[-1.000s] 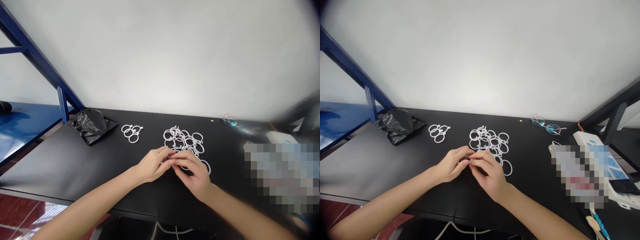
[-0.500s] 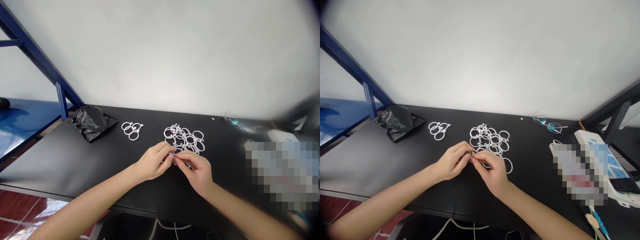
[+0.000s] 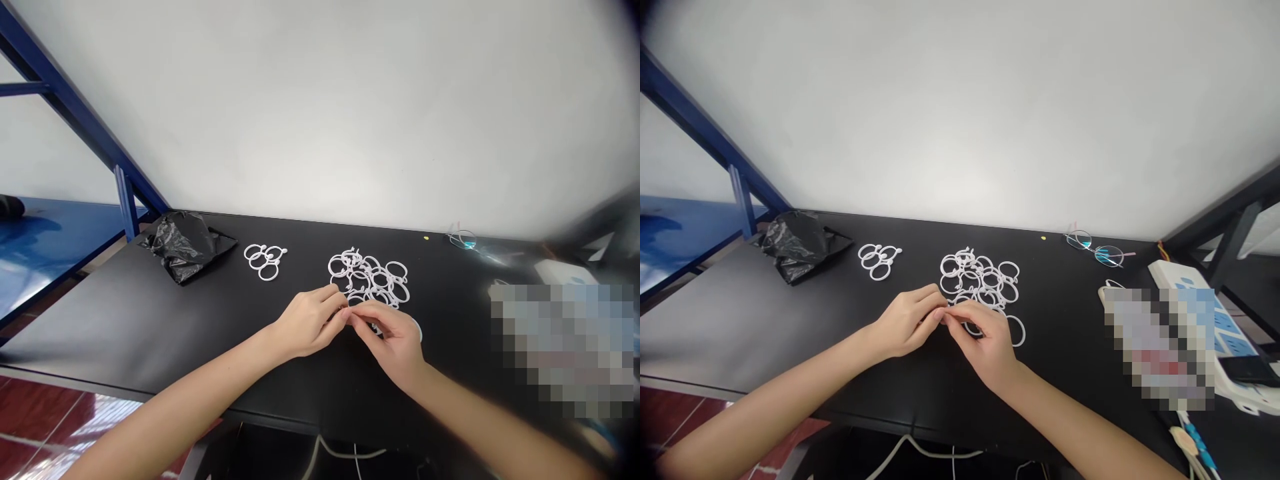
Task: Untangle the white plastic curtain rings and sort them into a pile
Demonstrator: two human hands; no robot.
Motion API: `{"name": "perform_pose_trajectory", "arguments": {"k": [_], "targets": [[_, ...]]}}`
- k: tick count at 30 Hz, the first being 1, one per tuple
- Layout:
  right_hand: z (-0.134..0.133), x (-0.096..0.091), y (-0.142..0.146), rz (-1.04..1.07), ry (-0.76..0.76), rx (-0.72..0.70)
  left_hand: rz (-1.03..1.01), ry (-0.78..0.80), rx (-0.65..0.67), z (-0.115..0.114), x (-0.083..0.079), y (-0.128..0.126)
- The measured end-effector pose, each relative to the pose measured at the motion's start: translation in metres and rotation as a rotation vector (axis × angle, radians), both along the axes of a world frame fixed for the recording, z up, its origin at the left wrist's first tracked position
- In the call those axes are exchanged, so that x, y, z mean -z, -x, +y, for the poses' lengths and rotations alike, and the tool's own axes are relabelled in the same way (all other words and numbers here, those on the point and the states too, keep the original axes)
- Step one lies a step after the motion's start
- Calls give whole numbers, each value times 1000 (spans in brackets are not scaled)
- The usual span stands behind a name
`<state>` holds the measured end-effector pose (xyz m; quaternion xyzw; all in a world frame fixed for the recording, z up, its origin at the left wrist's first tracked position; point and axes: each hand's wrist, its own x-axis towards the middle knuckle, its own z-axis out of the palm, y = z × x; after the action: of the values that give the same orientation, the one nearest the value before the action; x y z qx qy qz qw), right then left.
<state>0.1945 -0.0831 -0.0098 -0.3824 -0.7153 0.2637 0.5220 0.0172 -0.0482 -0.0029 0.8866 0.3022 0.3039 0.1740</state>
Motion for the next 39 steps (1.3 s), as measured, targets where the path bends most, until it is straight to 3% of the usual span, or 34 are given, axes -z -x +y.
{"name": "perform_pose_trajectory", "arguments": {"k": [5, 12, 15, 18, 26, 30, 34, 36, 39], "targets": [[1, 3, 0, 4, 11, -9, 92, -107, -86, 12, -3, 11], [3, 4, -1, -26, -60, 30, 26, -218, -706, 68, -1, 68], [4, 5, -2, -26, -51, 18, 116, -197, -828, 83, 5, 84], [4, 6, -4, -38, -55, 31, 196, -119, -869, 87, 12, 88], [2, 2, -4, -23, -80, 46, 183, -45, -816, 89, 17, 90], [0, 2, -5, 23, -46, 66, 122, -132, -741, 84, 13, 84], [0, 4, -6, 50, -24, 62, 16, -169, -444, 65, 8, 57], [0, 5, -6, 53, -23, 55, 40, -134, -260, 52, 8, 39], [0, 6, -6, 51, -18, 44, 109, -113, -109, 36, 12, 18]]}}
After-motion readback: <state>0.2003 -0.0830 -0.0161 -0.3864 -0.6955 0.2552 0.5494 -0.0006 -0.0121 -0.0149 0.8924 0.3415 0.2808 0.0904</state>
